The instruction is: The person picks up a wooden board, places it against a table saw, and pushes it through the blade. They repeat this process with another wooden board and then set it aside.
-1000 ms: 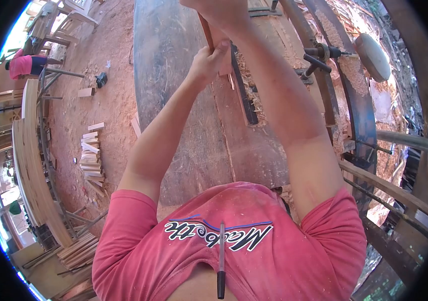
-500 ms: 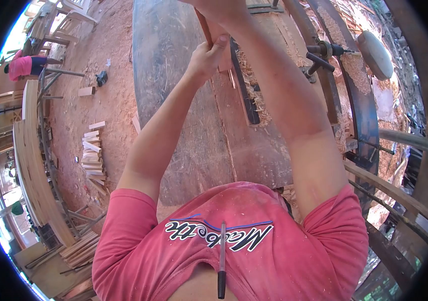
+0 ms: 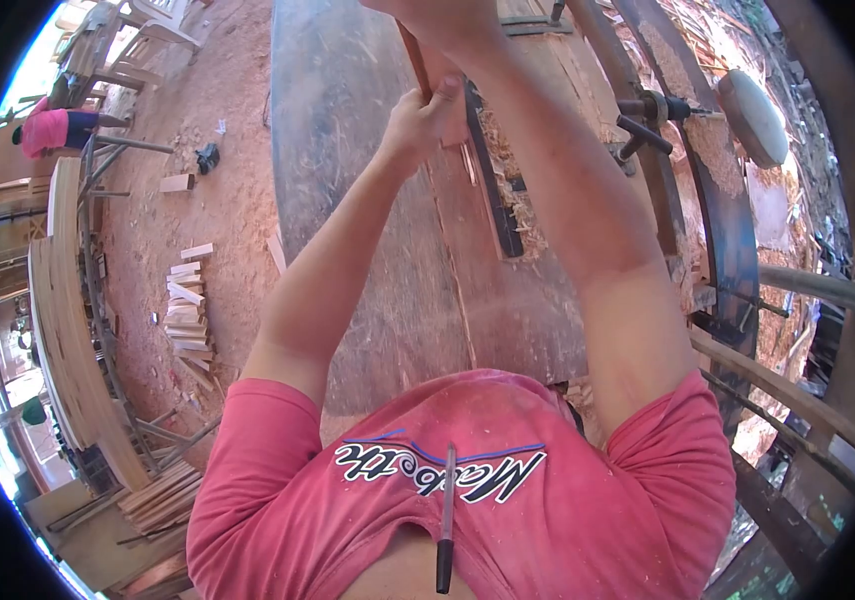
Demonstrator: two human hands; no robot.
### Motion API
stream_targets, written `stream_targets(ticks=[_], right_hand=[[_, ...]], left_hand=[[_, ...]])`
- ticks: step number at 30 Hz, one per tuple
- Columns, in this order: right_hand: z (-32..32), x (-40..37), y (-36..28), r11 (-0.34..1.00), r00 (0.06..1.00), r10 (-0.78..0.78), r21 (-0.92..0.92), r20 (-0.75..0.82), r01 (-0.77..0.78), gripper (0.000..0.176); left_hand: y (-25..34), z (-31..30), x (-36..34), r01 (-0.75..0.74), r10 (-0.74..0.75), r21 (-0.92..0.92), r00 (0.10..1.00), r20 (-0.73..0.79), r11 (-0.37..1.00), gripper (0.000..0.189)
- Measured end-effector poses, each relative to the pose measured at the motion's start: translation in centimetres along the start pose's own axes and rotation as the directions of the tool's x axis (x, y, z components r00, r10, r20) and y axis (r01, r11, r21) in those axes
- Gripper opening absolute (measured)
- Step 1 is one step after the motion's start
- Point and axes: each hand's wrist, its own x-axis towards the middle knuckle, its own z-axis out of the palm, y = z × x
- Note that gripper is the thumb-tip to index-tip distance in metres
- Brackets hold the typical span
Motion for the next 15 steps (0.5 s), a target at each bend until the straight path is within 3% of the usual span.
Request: stream_targets(ticks=[5, 15], right_hand=[[0.1, 0.3, 0.3, 0.999, 1.0, 0.019, -0.029, -0.003, -0.019, 0.04], [0.4, 0.8, 0.8, 1.0, 1.0, 0.02, -0.013, 0.013, -0.019, 0.038]], left_hand=[[0.0, 0.1, 0.3, -0.063, 0.062, -0.016, 0.996, -0.056, 0.998, 0.068], [-0.5, 0.0, 1.3, -0.031, 0.031, -0.004, 0.998, -0.059, 1.0, 0.07]])
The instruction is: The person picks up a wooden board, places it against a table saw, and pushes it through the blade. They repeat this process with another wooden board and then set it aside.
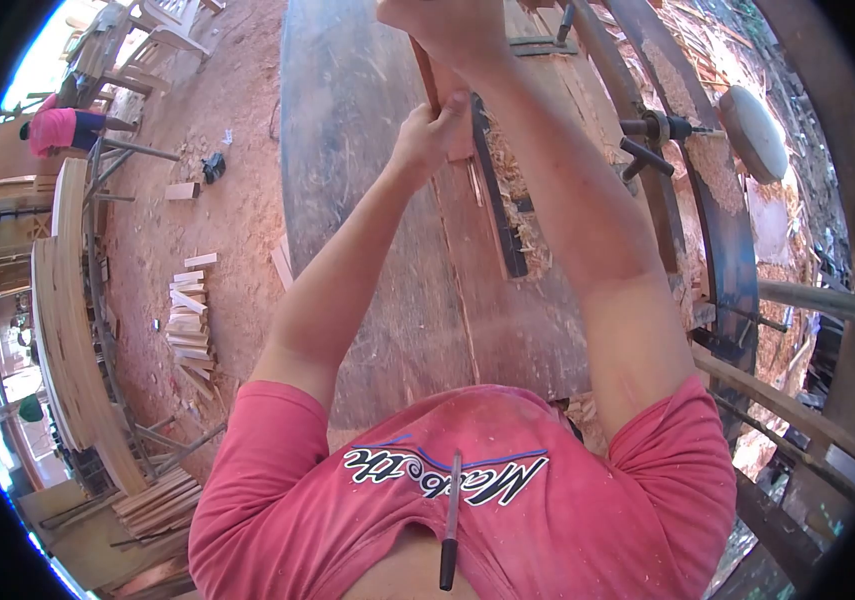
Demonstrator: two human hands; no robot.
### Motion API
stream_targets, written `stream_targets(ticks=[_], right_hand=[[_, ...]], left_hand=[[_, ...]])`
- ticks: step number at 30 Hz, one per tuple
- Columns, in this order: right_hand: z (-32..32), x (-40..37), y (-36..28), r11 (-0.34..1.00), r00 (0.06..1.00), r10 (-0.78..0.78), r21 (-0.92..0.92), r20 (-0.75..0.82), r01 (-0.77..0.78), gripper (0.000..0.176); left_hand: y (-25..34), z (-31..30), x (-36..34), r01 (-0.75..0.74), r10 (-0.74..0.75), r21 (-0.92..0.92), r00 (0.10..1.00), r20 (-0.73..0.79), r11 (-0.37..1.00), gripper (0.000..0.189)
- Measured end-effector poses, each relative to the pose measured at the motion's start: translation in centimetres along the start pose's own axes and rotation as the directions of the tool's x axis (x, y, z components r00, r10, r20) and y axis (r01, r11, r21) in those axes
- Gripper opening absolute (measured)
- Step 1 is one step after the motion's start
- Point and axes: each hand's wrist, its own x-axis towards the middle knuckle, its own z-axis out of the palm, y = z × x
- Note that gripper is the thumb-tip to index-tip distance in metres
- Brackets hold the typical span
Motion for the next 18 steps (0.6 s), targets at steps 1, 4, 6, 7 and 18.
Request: stream_targets(ticks=[1, 4, 6, 7, 18], right_hand=[[0.0, 0.0, -0.2, 0.998, 1.0, 0.017, 0.058, 0.012, -0.018, 0.038], [0.0, 0.2, 0.1, 0.998, 0.999, 0.027, 0.062, 0.03, -0.029, 0.039], [0.0, 0.3, 0.5, 1.0, 0.999, 0.022, 0.008, 0.032, -0.022, 0.04], [0.1, 0.4, 0.8, 0.999, 0.999, 0.02, 0.025, 0.029, -0.021, 0.041], [0.3, 1.1, 1.2, 0.999, 0.999, -0.004, 0.039, 0.033, 0.003, 0.036]], left_hand=[[-0.5, 0.0, 0.4, 0.022, -0.022, -0.031, 1.0, 0.019, 0.999, 0.07], [0.8, -0.3, 0.0, 0.087, -0.088, 0.026, 0.994, 0.058, 0.996, 0.067], [1.1, -0.4, -0.1, 0.072, -0.074, 0.022, 0.996, 0.057, 0.997, 0.067], [1.3, -0.4, -0.1, 0.058, -0.059, 0.018, 0.997, 0.057, 0.998, 0.067], [1.2, -0.5, 0.8, 0.073, -0.074, 0.056, 0.997, 0.018, 0.996, 0.068]])
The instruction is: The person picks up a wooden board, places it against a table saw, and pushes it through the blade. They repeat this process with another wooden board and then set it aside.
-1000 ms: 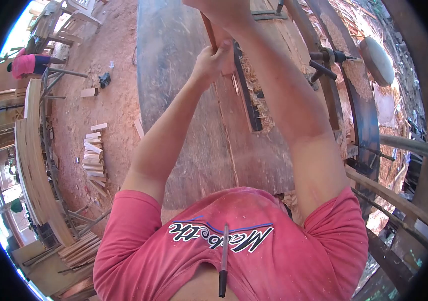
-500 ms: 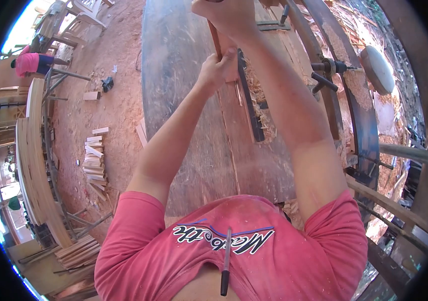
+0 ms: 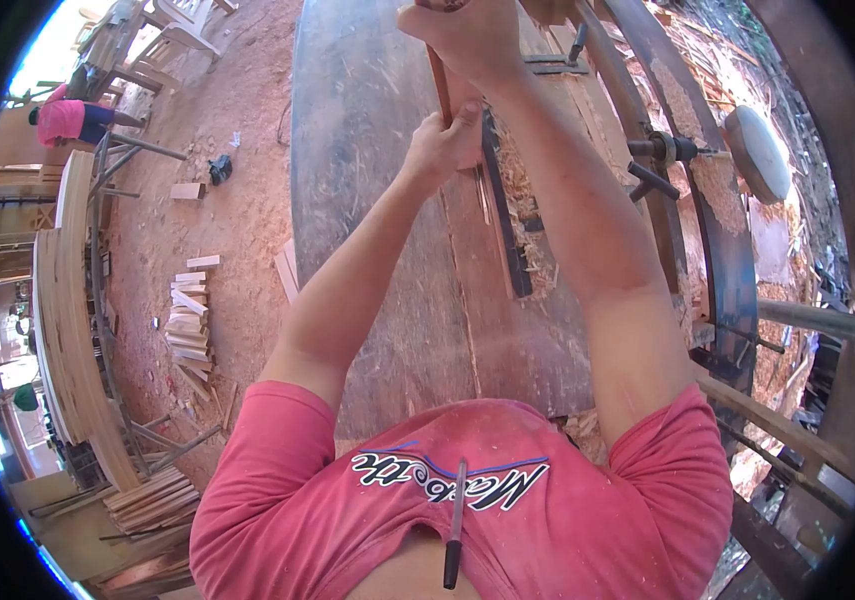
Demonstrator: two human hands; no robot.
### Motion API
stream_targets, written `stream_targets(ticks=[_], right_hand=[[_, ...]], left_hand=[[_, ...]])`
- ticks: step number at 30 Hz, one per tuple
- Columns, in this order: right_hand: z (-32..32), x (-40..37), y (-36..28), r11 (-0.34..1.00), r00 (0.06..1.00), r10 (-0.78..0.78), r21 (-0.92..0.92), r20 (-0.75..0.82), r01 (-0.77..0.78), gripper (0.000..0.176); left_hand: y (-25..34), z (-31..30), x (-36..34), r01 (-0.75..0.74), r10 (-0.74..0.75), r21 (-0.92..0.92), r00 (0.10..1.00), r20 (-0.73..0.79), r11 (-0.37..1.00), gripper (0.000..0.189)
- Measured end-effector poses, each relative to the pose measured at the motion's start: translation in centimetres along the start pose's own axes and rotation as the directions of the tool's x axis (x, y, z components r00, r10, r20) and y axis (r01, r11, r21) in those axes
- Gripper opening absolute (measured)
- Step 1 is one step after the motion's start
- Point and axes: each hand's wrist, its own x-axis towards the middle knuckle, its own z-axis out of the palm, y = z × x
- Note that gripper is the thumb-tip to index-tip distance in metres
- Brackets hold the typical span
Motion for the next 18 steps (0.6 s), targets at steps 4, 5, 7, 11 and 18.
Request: stream_targets(ticks=[4, 5, 7, 11, 18], right_hand=[[0.1, 0.2, 0.3, 0.999, 1.0, -0.014, -0.029, -0.015, 0.013, 0.033], [0.1, 0.2, 0.3, 1.0, 1.0, -0.008, -0.028, -0.021, 0.007, 0.033], [0.2, 0.4, 0.5, 1.0, 1.0, -0.005, -0.016, -0.02, 0.005, 0.032], [0.3, 0.7, 1.0, 1.0, 1.0, -0.012, -0.028, -0.023, 0.011, 0.032], [0.5, 1.3, 1.6, 0.999, 1.0, -0.015, -0.05, -0.025, 0.014, 0.032]], left_hand=[[-0.4, 0.0, 0.6, -0.013, 0.013, 0.005, 1.0, -0.002, 1.0, 0.066], [-0.6, 0.1, 0.9, -0.015, 0.015, 0.006, 1.0, -0.003, 1.0, 0.066], [-1.0, 0.4, 1.3, -0.094, 0.094, 0.002, 0.992, -0.083, 0.996, 0.074], [-1.3, 0.3, 2.1, -0.057, 0.055, -0.053, 0.998, -0.038, 0.997, 0.073], [-1.1, 0.2, 2.9, -0.024, 0.023, -0.045, 0.999, -0.037, 0.999, 0.058]])
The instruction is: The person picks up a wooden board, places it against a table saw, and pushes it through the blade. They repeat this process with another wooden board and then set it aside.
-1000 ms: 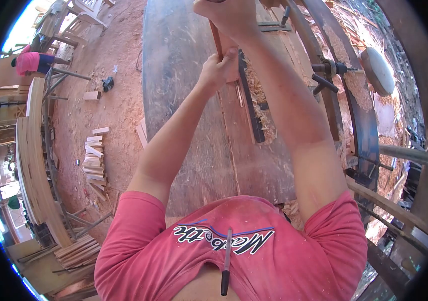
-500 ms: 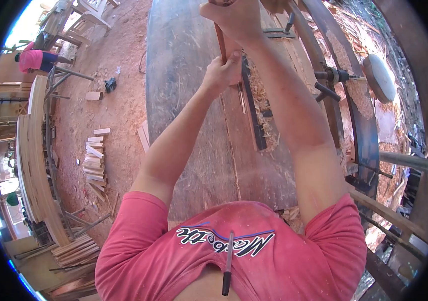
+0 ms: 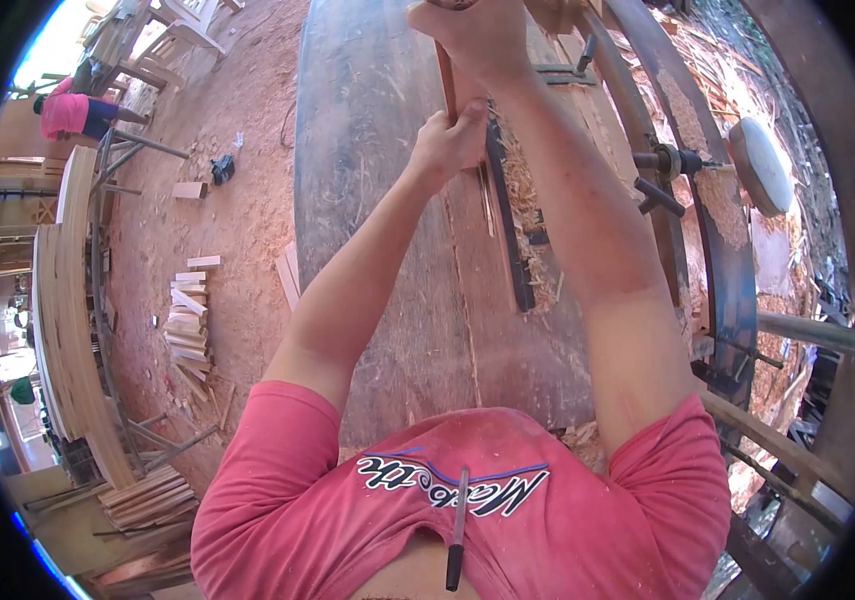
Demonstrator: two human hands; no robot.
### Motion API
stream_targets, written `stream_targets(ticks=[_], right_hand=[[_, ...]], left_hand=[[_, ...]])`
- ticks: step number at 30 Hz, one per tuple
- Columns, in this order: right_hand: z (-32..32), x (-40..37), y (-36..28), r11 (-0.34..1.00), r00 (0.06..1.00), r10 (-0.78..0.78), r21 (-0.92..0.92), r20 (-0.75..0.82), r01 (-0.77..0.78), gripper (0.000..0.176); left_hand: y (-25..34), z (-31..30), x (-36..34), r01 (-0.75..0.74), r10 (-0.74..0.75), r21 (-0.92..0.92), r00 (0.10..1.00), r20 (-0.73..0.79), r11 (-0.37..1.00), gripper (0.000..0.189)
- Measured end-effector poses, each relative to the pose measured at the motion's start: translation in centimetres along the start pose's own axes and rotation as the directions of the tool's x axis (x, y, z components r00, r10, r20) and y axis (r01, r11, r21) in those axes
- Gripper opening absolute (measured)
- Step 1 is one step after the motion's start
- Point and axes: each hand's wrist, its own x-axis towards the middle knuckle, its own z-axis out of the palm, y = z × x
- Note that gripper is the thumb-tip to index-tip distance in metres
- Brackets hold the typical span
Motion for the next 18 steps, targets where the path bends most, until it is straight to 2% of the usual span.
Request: stream_targets(ticks=[2, 4, 8, 14, 18], right_hand=[[0.0, 0.1, -0.1, 1.0, 1.0, 0.024, -0.003, -0.008, -0.024, 0.032], [0.2, 0.4, 0.4, 1.0, 1.0, 0.003, 0.008, -0.003, -0.003, 0.033], [0.4, 0.7, 0.8, 0.999, 0.999, -0.032, 0.04, 0.005, 0.032, 0.034], [0.6, 1.0, 0.9, 0.995, 0.999, -0.036, 0.093, 0.006, 0.036, 0.034], [0.6, 1.5, 1.4, 0.998, 0.998, -0.058, 0.041, 0.029, 0.057, 0.033]], left_hand=[[0.0, 0.1, 0.2, 0.016, -0.016, -0.01, 1.0, -0.004, 1.0, 0.059], [-0.5, 0.1, 0.8, -0.047, 0.046, -0.03, 0.999, -0.026, 0.998, 0.059], [-0.8, 0.1, 1.7, -0.011, 0.01, -0.005, 1.0, -0.027, 1.0, 0.058], [-0.6, 0.0, 2.1, -0.035, 0.035, 0.001, 0.998, -0.048, 0.999, 0.055], [-0.1, -0.2, 2.3, -0.058, 0.06, 0.034, 0.995, -0.074, 0.998, 0.056]])
